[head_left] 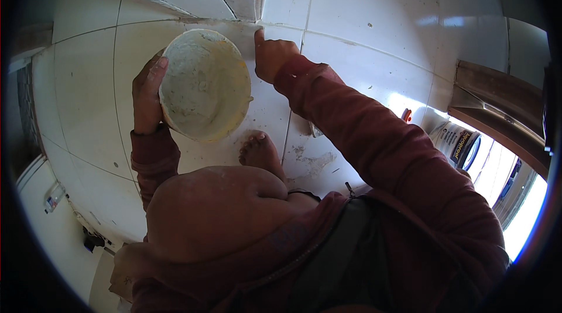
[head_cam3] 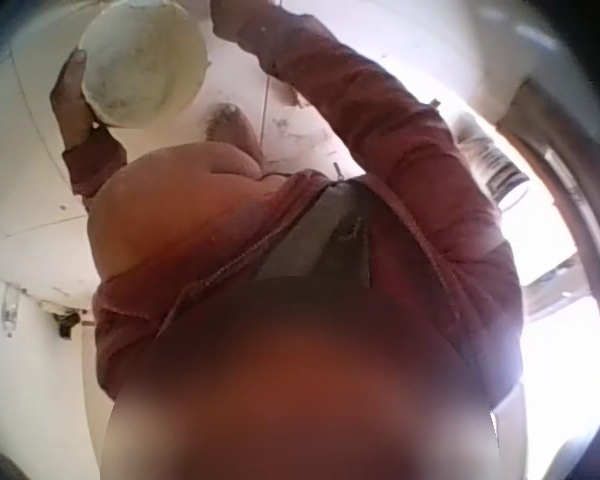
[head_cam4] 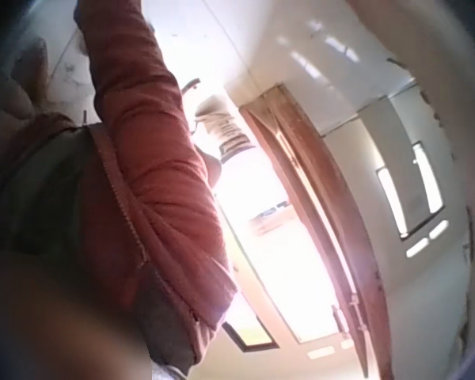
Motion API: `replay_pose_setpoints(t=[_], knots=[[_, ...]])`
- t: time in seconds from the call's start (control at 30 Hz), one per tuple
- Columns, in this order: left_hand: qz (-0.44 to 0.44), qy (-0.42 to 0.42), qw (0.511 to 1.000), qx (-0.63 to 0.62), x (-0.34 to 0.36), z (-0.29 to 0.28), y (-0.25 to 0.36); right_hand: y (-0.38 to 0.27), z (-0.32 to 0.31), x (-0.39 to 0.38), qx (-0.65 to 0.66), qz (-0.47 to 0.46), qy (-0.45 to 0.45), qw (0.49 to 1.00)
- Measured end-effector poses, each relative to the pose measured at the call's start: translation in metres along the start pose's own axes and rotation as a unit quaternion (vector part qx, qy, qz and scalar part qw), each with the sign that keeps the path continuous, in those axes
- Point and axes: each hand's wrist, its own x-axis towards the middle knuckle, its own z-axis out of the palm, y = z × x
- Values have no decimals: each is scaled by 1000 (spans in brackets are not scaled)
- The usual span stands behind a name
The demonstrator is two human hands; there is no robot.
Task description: Apply white putty or grout to the seams of floor tiles and wall corners.
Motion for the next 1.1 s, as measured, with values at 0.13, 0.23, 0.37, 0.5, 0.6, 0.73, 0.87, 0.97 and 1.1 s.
replay_pose_setpoints(t=[0.13,0.23,0.37,0.5,0.6,0.73,0.87,0.97,1.1], knots=[[-18,-1,1000,-10,-1,0,4,1,-1,-6,54,32,9,998],[-9,-21,1000,-2,0,0,5,-4,7,2,69,29,30,997],[5,-5,1000,4,1,0,2,-9,2,3,34,1,-26,999],[-4,-10,1000,8,-2,2,8,10,-4,1,-82,-29,6,996],[26,-21,999,38,2,-3,-1,25,-13,-4,-111,8,-2,994],[-15,-6,1000,-19,-2,2,5,25,-10,-2,-101,-29,21,994],[5,-7,1000,18,0,3,7,29,-10,-1,-110,-30,18,993],[5,-5,1000,11,-1,1,4,29,-10,-1,-94,-19,14,995],[-14,-17,1000,18,0,1,7,26,-9,-3,-81,-9,8,997]])
